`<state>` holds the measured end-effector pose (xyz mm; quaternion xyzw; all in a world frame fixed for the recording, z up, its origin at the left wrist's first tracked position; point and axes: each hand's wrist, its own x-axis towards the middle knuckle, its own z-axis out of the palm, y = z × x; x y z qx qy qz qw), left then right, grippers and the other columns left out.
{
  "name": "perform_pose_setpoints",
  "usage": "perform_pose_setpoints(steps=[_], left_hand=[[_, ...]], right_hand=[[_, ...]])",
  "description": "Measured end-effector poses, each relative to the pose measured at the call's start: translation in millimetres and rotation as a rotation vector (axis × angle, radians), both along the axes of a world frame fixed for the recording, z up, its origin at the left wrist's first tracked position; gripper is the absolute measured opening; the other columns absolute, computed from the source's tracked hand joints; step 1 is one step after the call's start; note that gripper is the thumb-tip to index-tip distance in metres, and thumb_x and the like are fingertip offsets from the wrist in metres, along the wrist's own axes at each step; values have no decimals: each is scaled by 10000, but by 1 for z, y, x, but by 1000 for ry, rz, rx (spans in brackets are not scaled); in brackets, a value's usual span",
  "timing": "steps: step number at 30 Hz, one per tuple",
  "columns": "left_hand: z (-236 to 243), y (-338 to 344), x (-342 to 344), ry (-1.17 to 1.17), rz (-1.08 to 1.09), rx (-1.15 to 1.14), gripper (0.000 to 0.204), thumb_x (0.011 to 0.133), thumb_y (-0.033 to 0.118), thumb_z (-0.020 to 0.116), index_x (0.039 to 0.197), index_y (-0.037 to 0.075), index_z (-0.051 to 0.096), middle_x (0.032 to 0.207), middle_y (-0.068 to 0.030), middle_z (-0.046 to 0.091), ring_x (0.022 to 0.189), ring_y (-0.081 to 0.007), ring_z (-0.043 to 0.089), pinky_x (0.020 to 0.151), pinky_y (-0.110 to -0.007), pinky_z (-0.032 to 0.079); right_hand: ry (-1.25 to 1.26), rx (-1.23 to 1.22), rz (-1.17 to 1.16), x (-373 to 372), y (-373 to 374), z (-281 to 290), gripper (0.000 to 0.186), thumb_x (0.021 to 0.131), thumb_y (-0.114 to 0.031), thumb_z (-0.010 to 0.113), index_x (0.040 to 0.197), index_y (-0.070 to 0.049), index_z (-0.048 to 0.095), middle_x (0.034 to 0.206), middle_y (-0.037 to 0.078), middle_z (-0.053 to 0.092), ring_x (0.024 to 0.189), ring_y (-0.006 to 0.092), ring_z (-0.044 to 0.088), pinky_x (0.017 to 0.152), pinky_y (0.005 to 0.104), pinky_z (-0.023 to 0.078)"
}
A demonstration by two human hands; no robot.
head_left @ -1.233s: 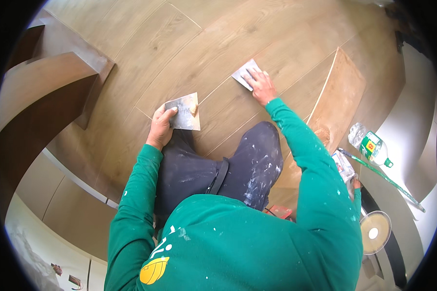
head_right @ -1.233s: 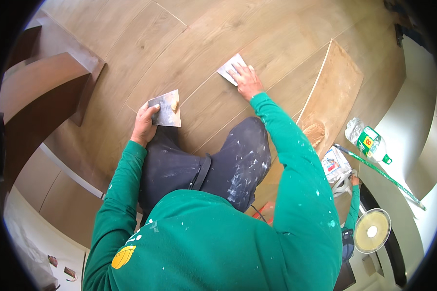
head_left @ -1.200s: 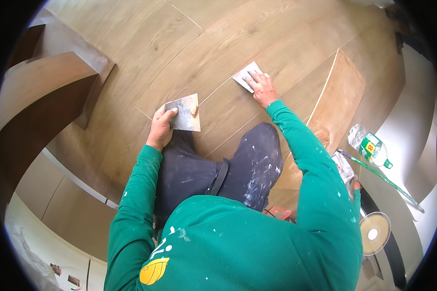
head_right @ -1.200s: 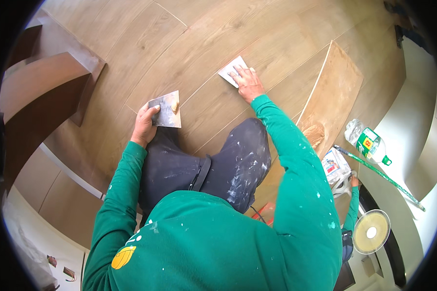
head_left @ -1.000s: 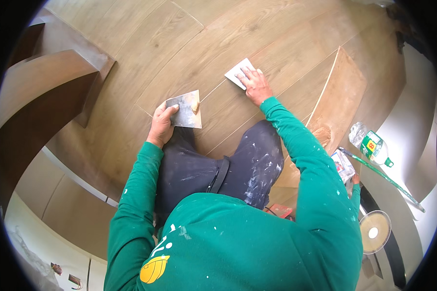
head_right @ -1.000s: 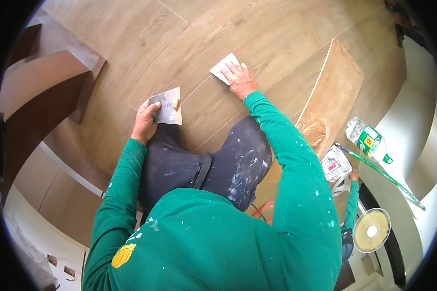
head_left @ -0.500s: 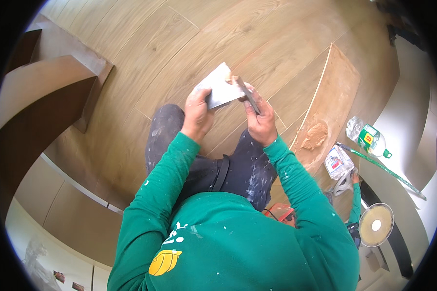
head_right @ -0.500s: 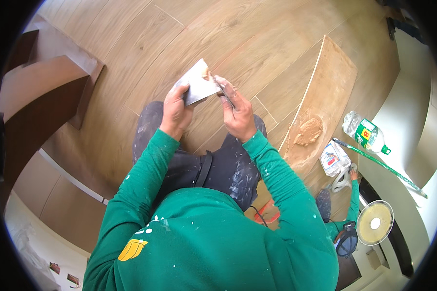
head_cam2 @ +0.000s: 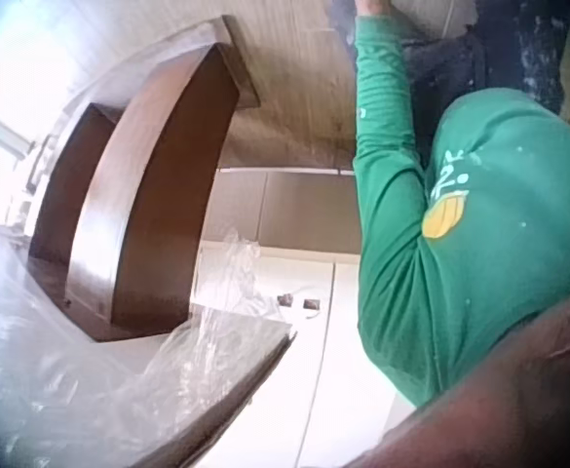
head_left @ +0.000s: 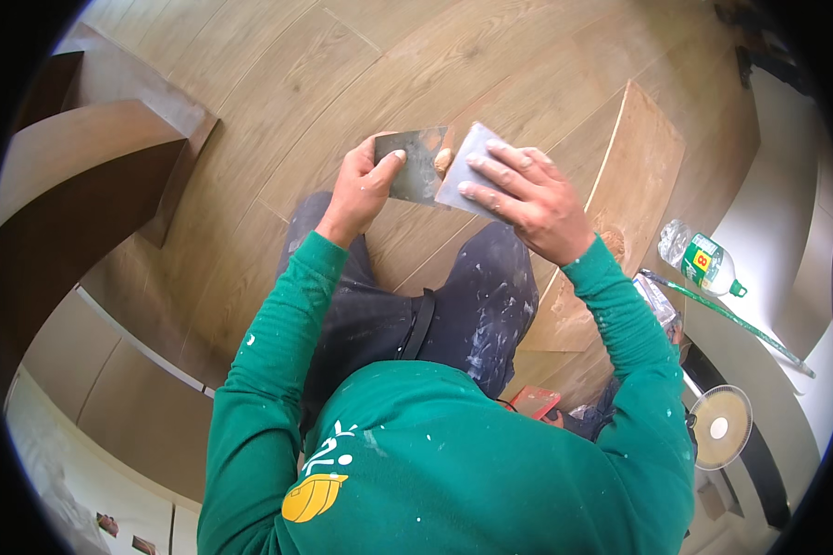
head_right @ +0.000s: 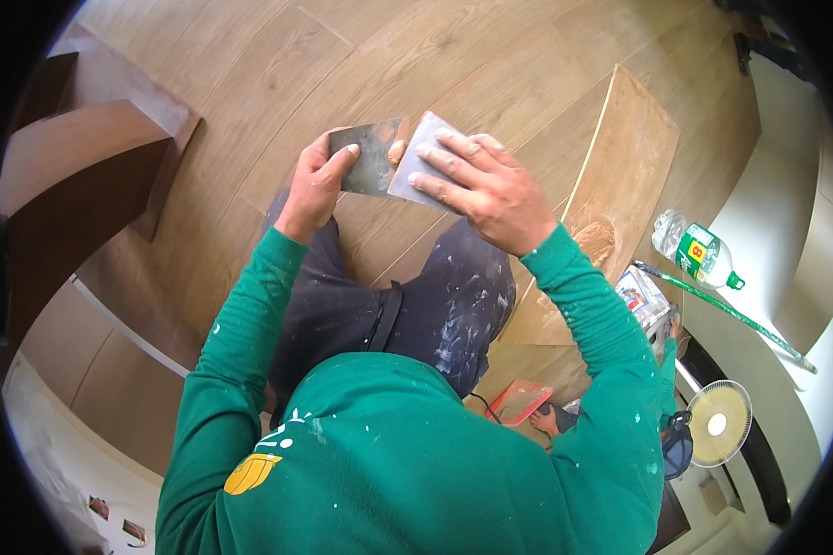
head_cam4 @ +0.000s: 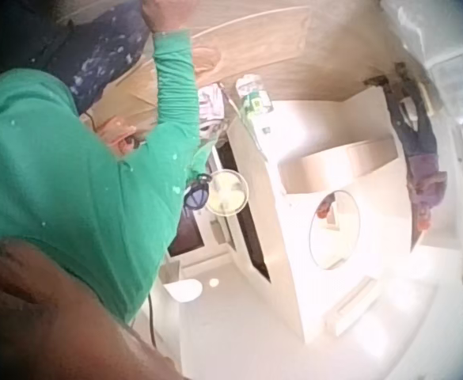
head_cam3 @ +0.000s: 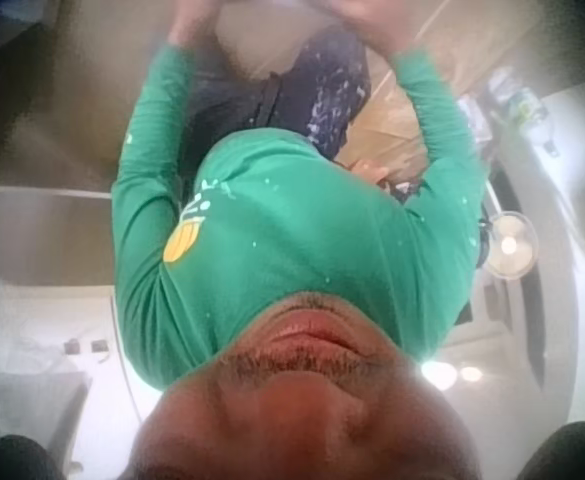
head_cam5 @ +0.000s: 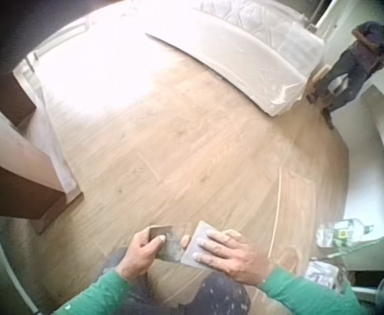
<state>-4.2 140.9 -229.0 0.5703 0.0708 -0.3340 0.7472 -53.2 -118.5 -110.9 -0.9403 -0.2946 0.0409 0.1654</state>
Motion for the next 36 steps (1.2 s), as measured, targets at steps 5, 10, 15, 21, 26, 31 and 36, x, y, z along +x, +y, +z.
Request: perform_pose_setpoints(steps=[5, 10, 15, 21, 26, 31, 36], left_hand=[[-7, 26, 2, -5, 194, -19, 289, 1006, 130, 585, 1236, -41, 626, 1055, -51, 699, 890, -117, 650, 799, -286, 539], [-46, 74, -21, 95, 228, 115, 268, 1002, 106, 564, 1217, -40, 628, 1069, -62, 704, 904, -128, 667, 806, -285, 542], [-59, 92, -41, 181, 245, 88, 257, 1003, 90, 559, 1222, -28, 626, 1086, -58, 703, 936, -135, 667, 855, -296, 538], [-58, 89, -37, 196, 214, 78, 268, 1011, 104, 559, 1227, -38, 631, 1078, -44, 707, 939, -120, 652, 860, -278, 518], [-67, 92, -40, 180, 213, 131, 272, 1006, 96, 563, 1231, -39, 631, 1077, -45, 705, 944, -122, 648, 868, -280, 514], [-57, 86, -36, 204, 198, 80, 269, 998, 90, 579, 1230, -35, 633, 1086, -46, 703, 952, -121, 645, 872, -276, 508], [-66, 86, -38, 195, 198, 71, 266, 998, 96, 585, 1227, -28, 637, 1085, -42, 701, 952, -115, 642, 869, -274, 506]], right_hand=[[84, 44, -106, 1, -21, -50, 429, 861, -17, 590, 1240, -159, 732, 1310, 99, 681, 1296, 294, 588, 1073, 445, 458], [296, 174, -805, 47, -101, -174, 479, 869, 20, 491, 1298, -76, 681, 1276, 230, 669, 1185, 397, 642, 1059, 437, 497], [446, -105, -913, 117, -130, -229, 496, 867, -68, 534, 1347, -100, 655, 1280, 226, 669, 1211, 386, 633, 1064, 469, 491], [280, -262, -840, 115, -115, -263, 382, 912, -94, 520, 1253, -56, 687, 1170, 185, 721, 1109, 418, 652, 1012, 477, 515], [225, -133, -806, 77, -63, -275, 342, 924, -98, 512, 1205, -39, 697, 1124, 208, 720, 1058, 430, 657, 994, 479, 519], [317, -192, -963, 118, -115, -242, 485, 824, -17, 534, 1282, -60, 686, 1163, 240, 704, 1094, 436, 664, 1004, 486, 525], [214, -235, -881, 96, -106, -286, 312, 938, -140, 504, 1168, -38, 688, 1156, 195, 701, 1108, 402, 638, 979, 483, 527]])
